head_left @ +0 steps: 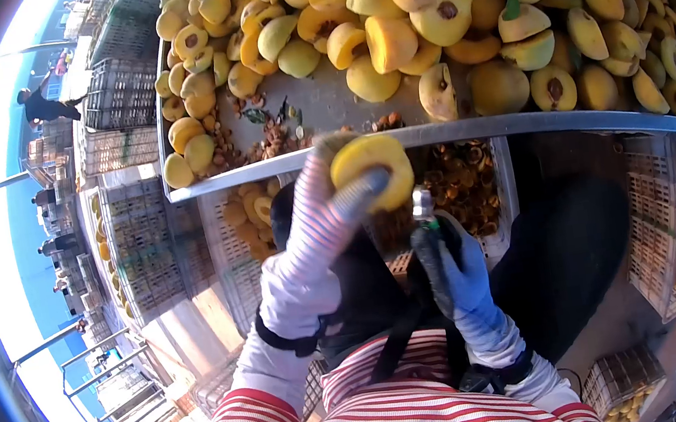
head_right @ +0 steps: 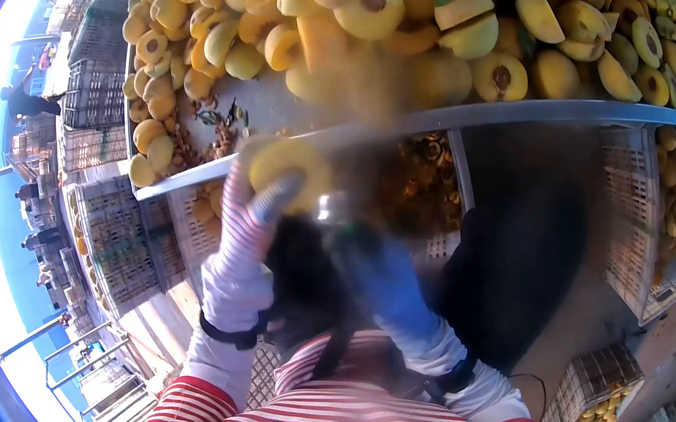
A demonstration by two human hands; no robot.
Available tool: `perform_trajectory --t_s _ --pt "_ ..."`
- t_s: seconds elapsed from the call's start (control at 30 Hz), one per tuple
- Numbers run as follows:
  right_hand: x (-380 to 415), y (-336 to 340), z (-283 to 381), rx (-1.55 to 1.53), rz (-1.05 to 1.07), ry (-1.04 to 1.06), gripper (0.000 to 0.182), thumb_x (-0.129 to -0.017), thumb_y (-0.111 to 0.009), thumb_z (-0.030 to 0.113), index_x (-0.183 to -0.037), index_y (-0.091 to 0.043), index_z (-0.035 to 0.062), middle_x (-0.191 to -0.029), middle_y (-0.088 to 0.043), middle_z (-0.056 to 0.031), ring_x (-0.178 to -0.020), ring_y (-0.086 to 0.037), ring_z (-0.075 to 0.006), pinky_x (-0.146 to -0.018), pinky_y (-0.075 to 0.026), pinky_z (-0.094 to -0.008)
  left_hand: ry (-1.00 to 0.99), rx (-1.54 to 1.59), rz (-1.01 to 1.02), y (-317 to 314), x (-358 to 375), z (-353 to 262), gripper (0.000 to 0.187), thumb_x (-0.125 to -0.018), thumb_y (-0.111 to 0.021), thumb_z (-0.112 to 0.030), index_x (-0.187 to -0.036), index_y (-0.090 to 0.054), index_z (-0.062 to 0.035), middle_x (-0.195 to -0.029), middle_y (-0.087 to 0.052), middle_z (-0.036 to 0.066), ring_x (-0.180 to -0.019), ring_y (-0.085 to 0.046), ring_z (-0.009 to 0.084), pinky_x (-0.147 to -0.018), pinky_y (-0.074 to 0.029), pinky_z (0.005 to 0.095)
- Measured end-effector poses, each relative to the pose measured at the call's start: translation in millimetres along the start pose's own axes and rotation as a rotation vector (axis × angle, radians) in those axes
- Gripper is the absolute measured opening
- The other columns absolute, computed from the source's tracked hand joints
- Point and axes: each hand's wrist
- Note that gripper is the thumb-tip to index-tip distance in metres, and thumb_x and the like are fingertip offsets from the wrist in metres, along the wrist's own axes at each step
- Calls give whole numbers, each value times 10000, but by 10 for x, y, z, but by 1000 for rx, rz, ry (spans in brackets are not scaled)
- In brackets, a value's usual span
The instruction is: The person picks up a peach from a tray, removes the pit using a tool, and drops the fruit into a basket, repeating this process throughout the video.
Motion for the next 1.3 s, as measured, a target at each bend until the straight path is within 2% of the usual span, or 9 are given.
perform_trajectory --t_s 0.07,0.2,0.4,0.53,0.63,0.93,1.03,1.23,1.3 --pt "-60 -9 108 554 -55 503 357 -889 -549 159 -1212 -463 33 -888 -612 -114 -730 -620 -179 -594 -505 -244 109 105 52 -108 252 87 433 -816 -653 -143 -1179 -457 -11 -1031 -582 86 -931 -552 134 -836 -460 272" --pt "-13 55 396 254 35 140 413 -879 -549 149 -1198 -423 -81 -904 -586 -191 -757 -608 -274 -633 -483 -317 163 268 -5 -199 377 169 378 -885 -571 -262 -1155 -494 -10 -1031 -580 74 -924 -547 118 -829 -448 250" --pt "57 -8 430 260 -10 91 378 -882 -524 132 -1153 -425 -113 -901 -564 -220 -701 -573 -328 -602 -469 -361 -5 285 -155 -369 518 314 372 -897 -549 -292 -1141 -505 -15 -1021 -579 76 -914 -551 125 -815 -453 250" --pt "153 -23 330 650 -49 462 389 -893 -504 155 -1163 -417 -112 -963 -543 -237 -755 -568 -333 -638 -465 -368 -47 317 -173 -453 610 245 365 -891 -565 -270 -1147 -501 -18 -1008 -580 71 -896 -553 112 -809 -459 237" --pt "194 -10 474 164 -49 116 395 -904 -487 175 -1174 -411 -103 -1023 -522 -246 -821 -558 -328 -700 -456 -369 -122 287 -208 -546 657 176 358 -889 -568 -271 -1131 -508 -15 -984 -584 60 -870 -551 99 -794 -456 225" --pt "422 -67 -6 842 30 353 435 -912 -500 265 -1224 -423 -28 -1034 -531 -193 -900 -544 -283 -798 -444 -334 -40 72 -4 -447 618 177 309 -895 -548 -255 -1079 -537 -7 -906 -605 67 -825 -555 95 -726 -468 232" --pt "380 57 177 948 -77 681 436 -921 -434 408 -1122 -506 28 -858 -563 -127 -712 -561 -218 -636 -479 -304 -7 61 86 -371 589 164 330 -899 -534 -293 -1065 -541 -8 -856 -606 54 -767 -552 88 -701 -467 227" --pt "365 61 215 3554 -1482 1696 527 -916 -317 539 -909 -546 65 -548 -412 3 -403 -377 -93 -347 -318 -224 131 171 44 -298 722 233 325 -899 -529 -311 -1028 -553 -13 -838 -607 58 -747 -557 93 -707 -470 237" --pt "358 20 200 3483 -1449 1706 530 -915 -318 542 -904 -543 62 -548 -406 7 -410 -379 -92 -348 -319 -221 137 108 49 -228 725 253 321 -898 -530 -306 -1018 -554 -9 -849 -613 63 -747 -569 101 -705 -474 241"
Point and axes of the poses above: each hand's wrist, its own x-axis away from the middle knuckle, its own y-axis out of the back of the hand, z = x × y
